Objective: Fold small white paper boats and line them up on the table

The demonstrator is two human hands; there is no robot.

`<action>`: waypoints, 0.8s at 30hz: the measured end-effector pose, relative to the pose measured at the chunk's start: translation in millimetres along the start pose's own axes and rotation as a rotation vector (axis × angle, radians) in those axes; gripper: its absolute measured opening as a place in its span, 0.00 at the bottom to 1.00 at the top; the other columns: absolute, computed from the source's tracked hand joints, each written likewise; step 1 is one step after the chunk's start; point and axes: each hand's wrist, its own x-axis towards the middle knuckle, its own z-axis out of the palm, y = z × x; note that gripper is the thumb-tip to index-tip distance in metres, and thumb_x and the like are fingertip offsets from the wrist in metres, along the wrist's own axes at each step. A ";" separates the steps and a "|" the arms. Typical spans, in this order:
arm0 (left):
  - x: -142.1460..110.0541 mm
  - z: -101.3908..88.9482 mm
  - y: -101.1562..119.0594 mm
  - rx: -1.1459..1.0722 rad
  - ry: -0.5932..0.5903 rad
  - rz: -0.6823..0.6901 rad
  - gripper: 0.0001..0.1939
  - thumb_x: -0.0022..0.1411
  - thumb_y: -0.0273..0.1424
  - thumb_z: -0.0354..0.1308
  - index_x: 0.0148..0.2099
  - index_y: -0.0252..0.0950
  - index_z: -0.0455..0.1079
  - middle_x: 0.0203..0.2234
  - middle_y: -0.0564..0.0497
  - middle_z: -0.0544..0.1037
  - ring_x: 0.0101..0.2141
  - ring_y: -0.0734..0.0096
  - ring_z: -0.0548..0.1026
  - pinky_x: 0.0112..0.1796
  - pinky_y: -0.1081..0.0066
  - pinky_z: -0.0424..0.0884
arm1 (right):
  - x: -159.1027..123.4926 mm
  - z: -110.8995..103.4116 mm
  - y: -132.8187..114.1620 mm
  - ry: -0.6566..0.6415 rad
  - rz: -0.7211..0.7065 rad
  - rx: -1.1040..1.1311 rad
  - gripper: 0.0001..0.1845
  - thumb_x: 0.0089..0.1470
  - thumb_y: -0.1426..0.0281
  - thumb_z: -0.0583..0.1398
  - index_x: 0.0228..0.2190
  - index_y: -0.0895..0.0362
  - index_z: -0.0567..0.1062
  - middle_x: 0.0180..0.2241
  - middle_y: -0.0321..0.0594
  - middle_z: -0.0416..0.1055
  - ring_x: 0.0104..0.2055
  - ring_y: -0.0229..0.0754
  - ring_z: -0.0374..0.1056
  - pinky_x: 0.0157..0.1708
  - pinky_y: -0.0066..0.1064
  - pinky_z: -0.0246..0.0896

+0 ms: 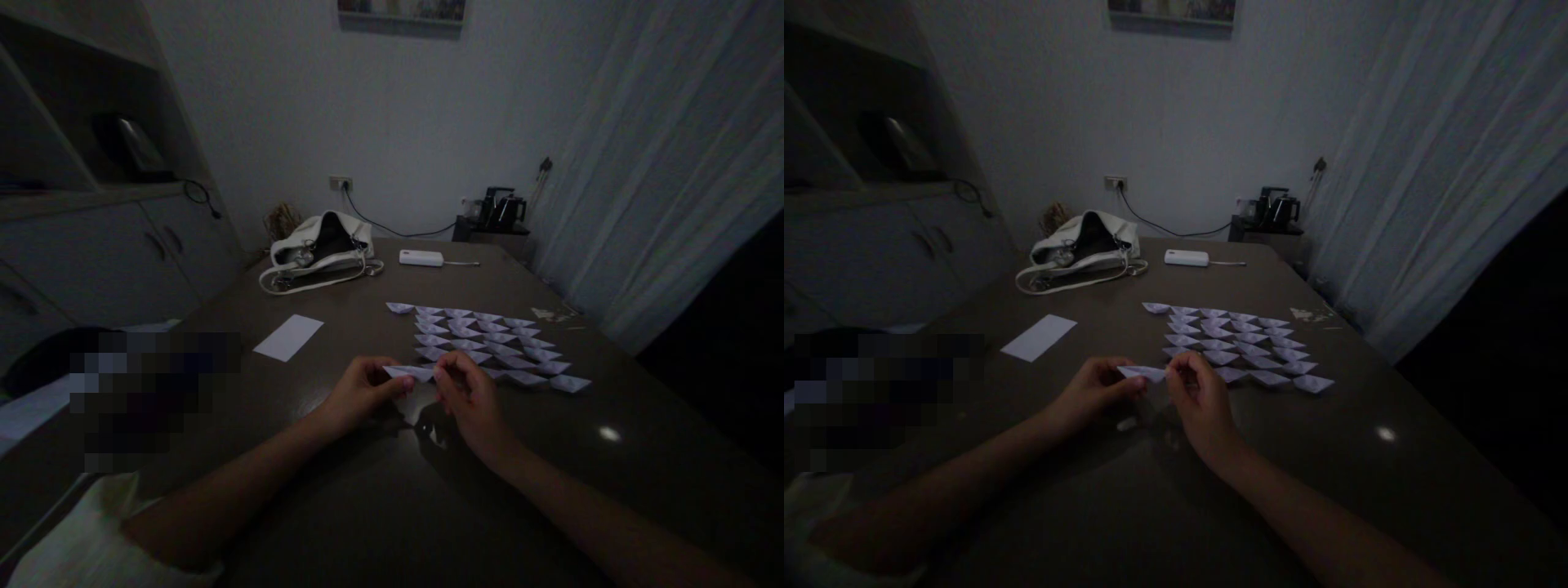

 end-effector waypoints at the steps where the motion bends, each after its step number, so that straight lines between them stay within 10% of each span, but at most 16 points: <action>1: -0.1 0.2 0.8 -0.002 0.003 -0.001 0.12 0.50 0.36 0.64 0.28 0.30 0.71 0.19 0.53 0.73 0.20 0.77 0.68 0.22 0.78 0.61 | 0.1 -0.2 -0.3 -0.001 0.003 0.001 0.08 0.57 0.64 0.55 0.29 0.56 0.65 0.23 0.33 0.61 0.21 0.33 0.58 0.17 0.22 0.53; 24: 2.4 -0.9 -3.1 0.001 -0.038 0.023 0.13 0.52 0.38 0.62 0.28 0.30 0.72 0.19 0.53 0.73 0.21 0.77 0.69 0.25 0.77 0.65 | 1.1 0.0 4.8 -0.167 0.063 -0.043 0.11 0.55 0.62 0.57 0.30 0.58 0.71 0.26 0.39 0.68 0.28 0.38 0.65 0.25 0.26 0.59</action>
